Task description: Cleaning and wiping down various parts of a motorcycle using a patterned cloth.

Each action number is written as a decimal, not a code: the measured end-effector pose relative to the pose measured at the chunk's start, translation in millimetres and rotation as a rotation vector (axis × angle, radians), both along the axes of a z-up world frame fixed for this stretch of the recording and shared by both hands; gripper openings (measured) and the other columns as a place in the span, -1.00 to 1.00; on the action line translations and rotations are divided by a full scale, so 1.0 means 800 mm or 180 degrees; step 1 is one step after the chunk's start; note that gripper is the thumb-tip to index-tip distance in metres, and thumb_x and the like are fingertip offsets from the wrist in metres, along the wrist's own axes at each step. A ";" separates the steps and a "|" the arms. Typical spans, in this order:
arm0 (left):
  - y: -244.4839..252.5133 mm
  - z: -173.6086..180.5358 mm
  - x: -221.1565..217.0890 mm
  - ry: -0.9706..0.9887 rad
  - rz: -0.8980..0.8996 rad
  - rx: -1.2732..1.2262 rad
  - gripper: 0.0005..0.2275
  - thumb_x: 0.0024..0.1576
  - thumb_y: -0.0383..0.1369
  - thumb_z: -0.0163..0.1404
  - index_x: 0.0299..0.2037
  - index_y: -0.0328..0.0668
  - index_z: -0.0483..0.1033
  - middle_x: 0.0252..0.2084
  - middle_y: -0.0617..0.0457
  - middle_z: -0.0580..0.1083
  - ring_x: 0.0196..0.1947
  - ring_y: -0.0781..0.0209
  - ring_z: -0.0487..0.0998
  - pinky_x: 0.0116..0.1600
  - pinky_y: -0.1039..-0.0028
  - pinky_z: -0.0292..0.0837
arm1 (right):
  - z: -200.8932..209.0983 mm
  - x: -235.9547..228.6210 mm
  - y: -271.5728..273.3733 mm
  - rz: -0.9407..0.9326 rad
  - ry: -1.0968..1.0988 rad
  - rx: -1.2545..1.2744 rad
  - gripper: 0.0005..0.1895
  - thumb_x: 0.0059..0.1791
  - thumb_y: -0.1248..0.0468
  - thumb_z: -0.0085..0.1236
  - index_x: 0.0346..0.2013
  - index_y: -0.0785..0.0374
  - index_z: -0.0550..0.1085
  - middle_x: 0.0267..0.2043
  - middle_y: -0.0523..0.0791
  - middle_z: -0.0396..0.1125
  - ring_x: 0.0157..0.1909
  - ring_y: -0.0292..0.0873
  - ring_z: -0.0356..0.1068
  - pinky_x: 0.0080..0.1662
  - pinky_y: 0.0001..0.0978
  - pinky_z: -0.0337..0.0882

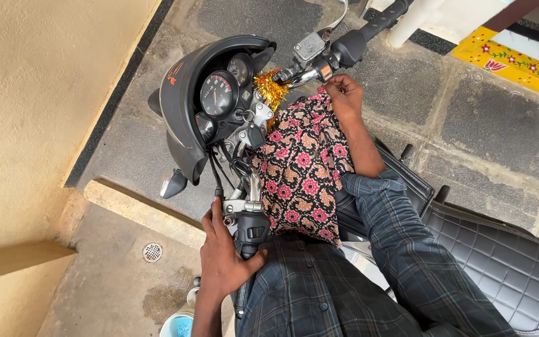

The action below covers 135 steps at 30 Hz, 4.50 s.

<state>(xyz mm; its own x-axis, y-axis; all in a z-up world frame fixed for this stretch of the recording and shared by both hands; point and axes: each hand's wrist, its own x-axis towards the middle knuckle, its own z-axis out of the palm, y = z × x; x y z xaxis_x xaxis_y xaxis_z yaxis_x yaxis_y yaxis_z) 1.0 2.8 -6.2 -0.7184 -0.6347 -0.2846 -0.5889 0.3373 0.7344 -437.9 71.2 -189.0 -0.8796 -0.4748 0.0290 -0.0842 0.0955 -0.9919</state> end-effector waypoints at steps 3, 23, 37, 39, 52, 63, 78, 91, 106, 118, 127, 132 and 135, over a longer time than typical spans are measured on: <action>0.000 0.000 0.000 -0.0015 -0.0021 -0.0019 0.20 -0.38 -0.20 0.37 0.45 -0.33 -0.25 0.26 -0.37 0.15 0.08 -0.40 0.41 -0.01 0.00 0.46 | 0.001 0.000 0.001 -0.0072 -0.0103 -0.0083 -0.94 0.00 0.50 0.14 -0.27 0.34 0.52 -0.28 -0.15 0.47 -0.24 -0.34 0.45 -0.11 -0.48 0.47; 0.003 -0.001 0.002 -0.0036 0.0021 -0.0022 0.20 -0.38 -0.21 0.35 0.46 -0.30 -0.26 0.26 -0.38 0.15 0.11 -0.40 0.39 -0.02 0.00 0.47 | 0.011 0.008 -0.002 -0.0471 0.0887 -0.0084 -0.94 0.04 0.43 0.29 -0.24 0.39 0.56 -0.31 -0.15 0.50 -0.29 -0.38 0.40 -0.20 -0.51 0.41; 0.001 0.001 0.000 -0.0028 0.0011 0.0001 0.20 -0.38 -0.22 0.35 0.46 -0.30 -0.26 0.26 -0.39 0.15 0.09 -0.41 0.40 -0.01 0.00 0.47 | 0.019 0.030 0.008 -0.0544 0.0698 0.0241 -0.72 -0.05 0.39 0.44 -0.22 0.39 0.44 -0.24 -0.13 0.41 -0.26 -0.34 0.34 -0.18 -0.50 0.44; 0.002 -0.001 0.002 -0.0032 0.0025 0.0003 0.19 -0.36 -0.21 0.34 0.46 -0.29 -0.26 0.28 -0.39 0.14 0.09 -0.40 0.40 -0.02 0.01 0.48 | 0.034 0.053 0.011 -0.0334 0.0590 0.0708 -0.73 -0.08 0.40 0.40 -0.19 0.34 0.46 -0.22 -0.15 0.41 -0.23 -0.32 0.34 -0.14 -0.47 0.40; 0.004 -0.001 0.001 -0.0004 0.0046 -0.0034 0.19 -0.37 -0.20 0.36 0.44 -0.33 -0.25 0.24 -0.36 0.15 0.11 -0.41 0.38 -0.04 0.01 0.49 | 0.059 0.107 -0.046 -0.0764 0.1890 0.0295 -0.79 -0.06 0.49 0.23 -0.13 0.35 0.51 -0.16 -0.06 0.35 -0.23 -0.13 0.38 -0.17 -0.33 0.35; 0.005 0.003 0.001 0.0024 0.0106 -0.0018 0.19 -0.38 -0.20 0.35 0.46 -0.28 -0.21 0.21 -0.32 0.19 0.06 -0.37 0.43 -0.08 0.00 0.48 | -0.021 0.083 -0.075 -0.1280 0.0426 -0.0482 -0.87 0.08 0.33 0.28 -0.13 0.34 0.55 -0.21 -0.14 0.40 -0.20 -0.25 0.27 -0.13 -0.32 0.30; 0.006 0.000 0.002 0.0071 0.0113 -0.0012 0.19 -0.38 -0.21 0.34 0.46 -0.28 -0.22 0.23 -0.33 0.19 0.02 -0.37 0.47 -0.06 0.01 0.48 | -0.040 0.056 -0.071 -0.0603 -0.1914 -0.1242 -0.55 -0.04 0.15 0.34 0.04 0.18 0.38 0.02 -0.12 0.49 0.06 -0.23 0.45 0.16 -0.30 0.44; 0.006 0.002 0.000 0.0018 0.0122 0.0010 0.19 -0.39 -0.20 0.32 0.47 -0.29 -0.22 0.29 -0.36 0.16 0.04 -0.38 0.47 -0.02 0.01 0.46 | -0.036 0.048 -0.079 -0.0598 -0.1516 0.0026 -0.59 0.12 0.01 0.04 -0.30 0.31 0.57 -0.35 -0.20 0.42 -0.34 -0.33 0.29 -0.25 -0.40 0.33; 0.004 -0.001 0.001 0.0107 0.0052 -0.0052 0.19 -0.38 -0.20 0.33 0.47 -0.32 -0.23 0.28 -0.41 0.15 0.09 -0.41 0.44 0.03 0.01 0.44 | -0.040 0.041 -0.065 -0.0332 -0.1381 0.0671 -0.62 0.16 0.02 -0.11 0.03 0.29 0.32 -0.06 -0.12 0.37 -0.02 -0.27 0.27 0.12 -0.30 0.26; 0.005 0.000 0.002 0.0177 0.0106 -0.0065 0.19 -0.39 -0.20 0.33 0.47 -0.31 -0.20 0.27 -0.38 0.17 0.06 -0.39 0.45 0.01 0.02 0.45 | -0.010 0.047 -0.064 -0.0463 -0.2124 -0.0661 -0.78 0.09 0.29 -0.12 -0.22 0.31 0.50 -0.26 -0.09 0.47 -0.22 -0.14 0.43 -0.03 -0.21 0.46; 0.003 0.004 -0.001 0.0036 0.0129 0.0093 0.20 -0.41 -0.20 0.32 0.47 -0.27 -0.21 0.28 -0.37 0.17 0.01 -0.35 0.49 0.00 0.03 0.45 | 0.018 0.065 -0.064 0.0050 -0.2253 -0.1610 -0.83 0.00 0.40 0.08 -0.11 0.30 0.47 -0.19 -0.08 0.50 -0.14 -0.15 0.50 0.01 -0.23 0.54; 0.003 0.007 -0.001 -0.0014 0.0182 0.0159 0.19 -0.40 -0.20 0.31 0.48 -0.26 -0.21 0.29 -0.36 0.17 -0.03 -0.33 0.50 -0.01 0.04 0.46 | -0.048 0.043 -0.060 -0.0350 -0.1115 -0.1093 -0.87 0.10 0.28 0.25 -0.15 0.31 0.58 -0.28 -0.21 0.44 -0.30 -0.35 0.20 -0.16 -0.45 0.27; 0.005 0.000 0.003 0.0185 0.0128 -0.0018 0.19 -0.40 -0.20 0.32 0.48 -0.30 -0.20 0.27 -0.38 0.19 0.05 -0.35 0.47 -0.01 0.02 0.46 | -0.034 0.049 -0.063 -0.0378 -0.1064 -0.0945 -0.88 0.07 0.28 0.21 -0.19 0.27 0.61 -0.25 -0.25 0.49 -0.27 -0.40 0.27 -0.13 -0.50 0.30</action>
<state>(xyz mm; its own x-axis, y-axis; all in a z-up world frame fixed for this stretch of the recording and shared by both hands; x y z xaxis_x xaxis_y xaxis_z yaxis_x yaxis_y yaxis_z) 3.0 6.6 -6.2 -0.7075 -0.6650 -0.2395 -0.5586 0.3185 0.7658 -399.1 20.6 -216.5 -0.9116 -0.3842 -0.1461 0.2394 -0.2073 -0.9485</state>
